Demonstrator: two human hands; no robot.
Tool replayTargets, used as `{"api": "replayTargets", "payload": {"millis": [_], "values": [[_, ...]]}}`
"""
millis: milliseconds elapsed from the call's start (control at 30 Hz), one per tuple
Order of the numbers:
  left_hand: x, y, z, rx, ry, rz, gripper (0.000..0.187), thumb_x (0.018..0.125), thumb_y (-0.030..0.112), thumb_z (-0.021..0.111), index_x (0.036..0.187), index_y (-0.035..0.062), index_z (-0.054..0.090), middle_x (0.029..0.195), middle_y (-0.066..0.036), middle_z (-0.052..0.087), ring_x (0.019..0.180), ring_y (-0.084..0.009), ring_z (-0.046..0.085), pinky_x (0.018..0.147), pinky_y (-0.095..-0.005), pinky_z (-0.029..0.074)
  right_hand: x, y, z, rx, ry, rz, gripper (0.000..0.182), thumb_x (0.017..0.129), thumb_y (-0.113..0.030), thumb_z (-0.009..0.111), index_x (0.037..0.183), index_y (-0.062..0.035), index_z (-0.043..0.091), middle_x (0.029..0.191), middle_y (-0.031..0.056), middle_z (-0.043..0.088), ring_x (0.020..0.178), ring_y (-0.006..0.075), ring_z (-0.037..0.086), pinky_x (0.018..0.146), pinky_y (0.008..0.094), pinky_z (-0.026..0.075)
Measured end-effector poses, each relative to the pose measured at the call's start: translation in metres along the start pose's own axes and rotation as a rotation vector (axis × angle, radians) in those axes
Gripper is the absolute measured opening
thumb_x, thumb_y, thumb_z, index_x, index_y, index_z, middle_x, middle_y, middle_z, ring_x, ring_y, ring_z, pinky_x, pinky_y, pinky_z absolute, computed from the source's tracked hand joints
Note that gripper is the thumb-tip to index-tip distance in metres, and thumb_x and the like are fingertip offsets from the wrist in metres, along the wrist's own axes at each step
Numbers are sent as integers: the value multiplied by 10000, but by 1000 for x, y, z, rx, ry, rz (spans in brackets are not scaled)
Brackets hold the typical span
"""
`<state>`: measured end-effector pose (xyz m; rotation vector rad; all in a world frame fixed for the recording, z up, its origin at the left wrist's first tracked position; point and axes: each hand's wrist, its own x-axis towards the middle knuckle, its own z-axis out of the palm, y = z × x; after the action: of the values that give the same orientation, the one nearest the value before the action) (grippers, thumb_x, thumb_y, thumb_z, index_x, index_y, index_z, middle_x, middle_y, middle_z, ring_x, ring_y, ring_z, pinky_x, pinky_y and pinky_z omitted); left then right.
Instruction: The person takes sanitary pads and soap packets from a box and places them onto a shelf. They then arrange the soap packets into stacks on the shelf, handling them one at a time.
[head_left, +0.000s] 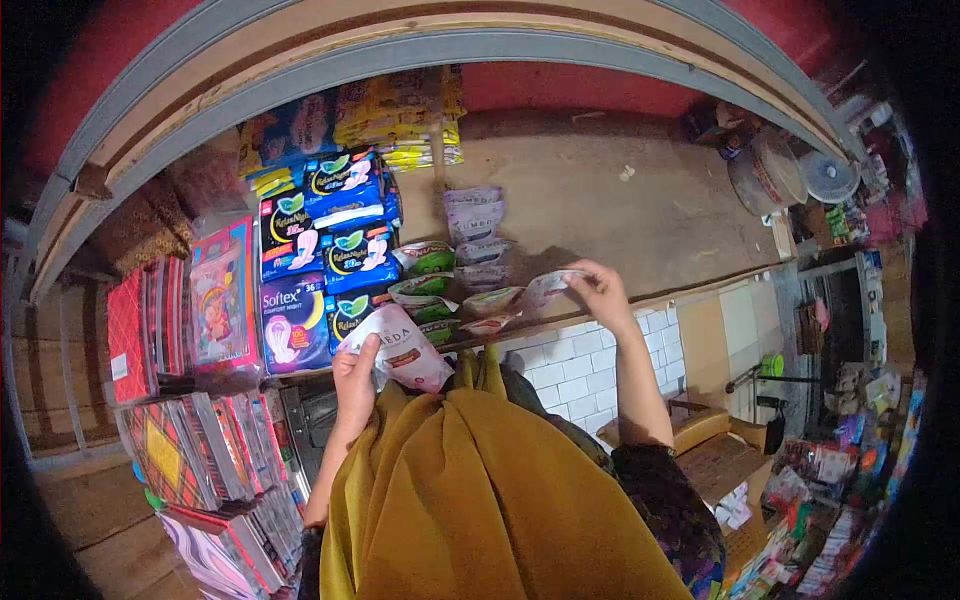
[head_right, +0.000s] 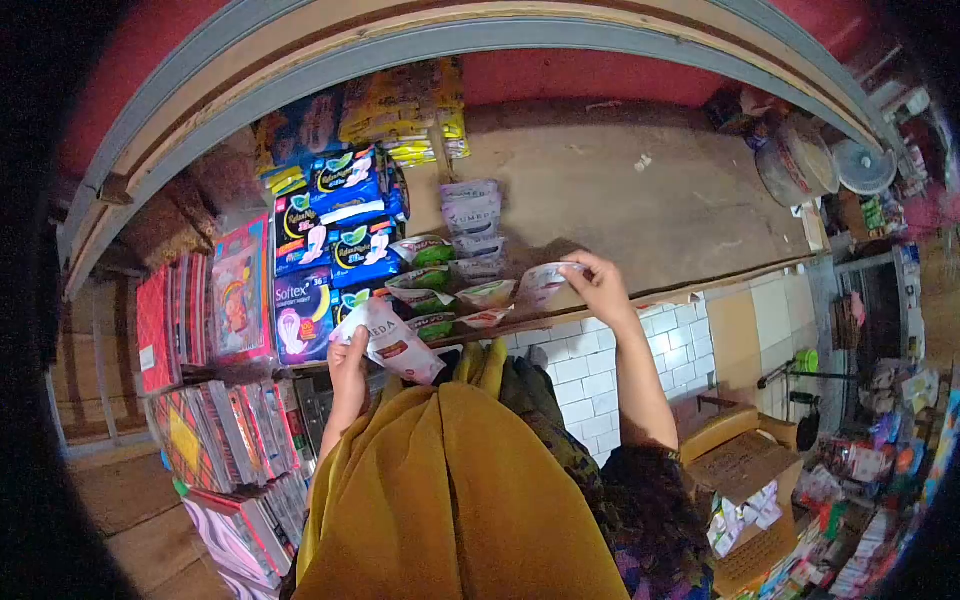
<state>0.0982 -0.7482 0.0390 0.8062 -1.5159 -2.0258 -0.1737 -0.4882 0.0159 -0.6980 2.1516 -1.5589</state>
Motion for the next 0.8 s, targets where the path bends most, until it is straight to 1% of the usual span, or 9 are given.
{"api": "replayTargets", "payload": {"millis": [67,167,200,300,367,500,600,700,800], "values": [[4,-6,0,9,-11,11,222,904,212,570,929,6,649,821,27,625,649,-21,487,561,-192,367,-9,10,2,-12,-22,8,141,833,-128,647,910,-11,632,720,-34,569,631,42,444,556,210,373],[4,-1,7,-11,0,45,222,901,217,578,865,13,659,786,36,620,618,-15,464,530,-190,340,-19,5,8,-109,-26,-53,150,826,-133,652,906,-7,634,753,-5,607,648,50,466,565,210,380],[4,2,10,-23,8,58,224,899,218,582,845,15,660,775,39,618,609,-14,458,522,-189,333,-21,8,7,-145,-58,-16,152,819,-130,659,903,-6,637,783,18,630,672,61,495,582,213,392],[4,-9,-5,-1,0,27,219,891,215,596,847,10,661,773,41,618,603,-13,450,520,-188,321,-25,14,14,-74,-38,-108,139,812,-118,663,902,-15,640,779,10,627,650,63,502,565,214,398],[6,-20,-16,1,19,0,212,886,213,603,865,9,659,775,41,618,604,-12,449,519,-188,320,-27,9,14,-79,-50,-74,128,813,-109,660,899,-17,641,785,12,630,644,63,506,569,218,405],[5,-7,-6,10,11,16,202,882,205,608,892,11,659,781,38,624,603,-11,457,518,-186,319,-29,-1,14,-133,-68,4,120,816,-93,647,914,-25,647,784,19,636,649,60,515,593,225,424],[6,-7,-2,5,5,37,193,882,194,606,914,10,657,800,32,635,621,-18,485,540,-189,348,-31,-12,16,-91,-87,57,200,800,-93,656,993,-43,643,837,32,645,694,89,531,659,244,446],[6,-2,2,19,-52,-9,201,882,176,601,968,0,644,847,13,647,692,-33,529,605,-192,393,-31,-24,14,-178,-66,-159,335,768,-90,682,1097,-82,618,947,45,650,781,130,570,734,268,465],[9,8,15,34,-148,-30,205,883,157,596,1000,-5,634,877,-1,648,750,-53,551,661,-210,429,-29,-55,6,-243,-82,-203,447,720,-20,695,1153,-57,590,1104,75,618,1010,160,571,847,276,456]]}}
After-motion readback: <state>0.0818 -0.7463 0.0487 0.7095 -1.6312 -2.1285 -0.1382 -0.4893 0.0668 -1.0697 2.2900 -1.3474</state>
